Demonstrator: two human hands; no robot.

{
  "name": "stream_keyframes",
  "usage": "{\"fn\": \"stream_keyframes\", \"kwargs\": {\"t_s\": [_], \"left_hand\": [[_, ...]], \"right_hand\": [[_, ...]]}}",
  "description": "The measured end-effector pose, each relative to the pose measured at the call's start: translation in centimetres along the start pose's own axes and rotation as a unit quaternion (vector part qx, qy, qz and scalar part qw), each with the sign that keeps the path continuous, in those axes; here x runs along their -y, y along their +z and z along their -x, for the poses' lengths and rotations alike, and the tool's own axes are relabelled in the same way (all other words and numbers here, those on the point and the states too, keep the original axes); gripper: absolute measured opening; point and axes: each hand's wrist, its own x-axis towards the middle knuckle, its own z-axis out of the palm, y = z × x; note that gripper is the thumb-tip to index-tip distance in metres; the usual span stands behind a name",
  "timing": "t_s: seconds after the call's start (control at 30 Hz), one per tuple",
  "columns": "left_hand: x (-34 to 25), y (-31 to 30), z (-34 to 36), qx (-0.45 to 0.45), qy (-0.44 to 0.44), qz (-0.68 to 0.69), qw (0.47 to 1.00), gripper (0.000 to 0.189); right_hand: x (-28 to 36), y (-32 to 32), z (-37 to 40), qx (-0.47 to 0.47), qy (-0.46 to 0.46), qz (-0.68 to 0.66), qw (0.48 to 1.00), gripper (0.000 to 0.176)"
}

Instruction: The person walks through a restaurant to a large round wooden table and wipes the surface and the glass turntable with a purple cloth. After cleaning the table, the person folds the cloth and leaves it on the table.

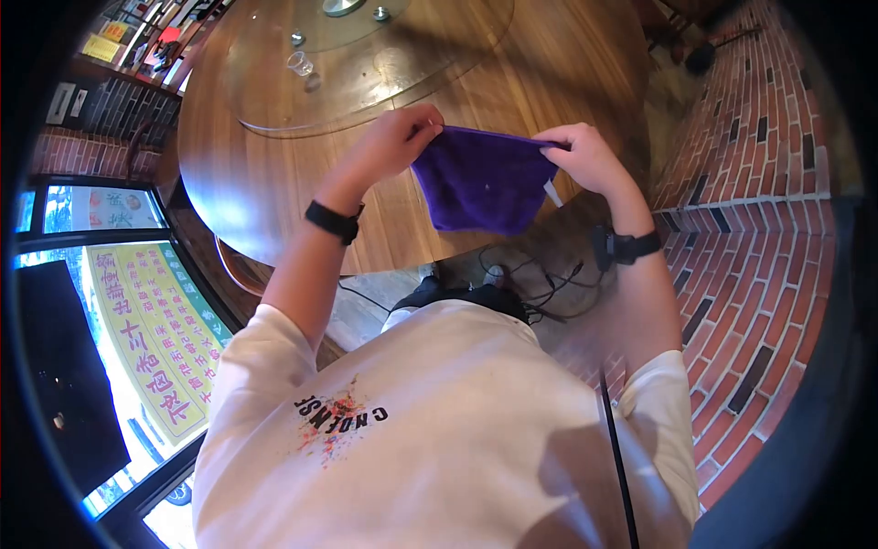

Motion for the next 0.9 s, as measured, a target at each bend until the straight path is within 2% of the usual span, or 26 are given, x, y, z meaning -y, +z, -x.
{"fn": "stream_keyframes", "kwargs": {"t_s": [0.03,0.17,0.33,0.4,0.5,0.6,0.63,0.73,0.83,0.9], "left_hand": [[1.3,0.6,-0.5,0.001,-0.012,-0.008,1.000,0.012],[3.6,3.2,-0.8,-0.034,0.050,-0.088,0.994,0.012],[7.5,9.0,1.8,-0.005,0.083,-0.149,0.985,0.008],[9.6,11.9,3.2,0.015,0.087,-0.204,0.975,0.009],[11.2,15.4,5.8,0.150,0.051,-0.242,0.957,0.010],[11.7,16.9,8.3,0.138,0.048,-0.173,0.974,0.016],[11.4,16.8,9.1,0.110,0.030,-0.137,0.984,0.017],[11.4,16.0,11.4,0.056,-0.083,-0.017,0.995,0.020],[12.0,14.4,15.2,0.093,-0.168,0.032,0.981,0.024],[14.4,14.7,19.0,0.081,-0.217,0.050,0.971,0.026]], "right_hand": [[-0.8,0.6,-0.6,0.000,0.003,0.020,1.000,0.029],[-1.3,2.4,-1.2,0.000,0.072,0.092,0.993,0.027],[-9.9,7.8,0.2,0.025,-0.054,0.190,0.980,0.025],[-13.1,10.3,1.5,0.036,-0.040,0.218,0.974,0.024],[-14.8,12.5,3.3,0.124,-0.002,0.258,0.958,0.026],[-13.5,13.4,4.2,0.167,0.080,0.284,0.941,0.030],[-12.8,13.2,3.9,0.173,0.105,0.253,0.946,0.033],[-13.9,12.0,2.5,0.139,0.073,0.170,0.973,0.036],[-11.3,8.0,0.9,0.125,0.123,0.118,0.977,0.038],[-9.7,5.0,0.0,0.122,0.144,0.115,0.975,0.038]]}}
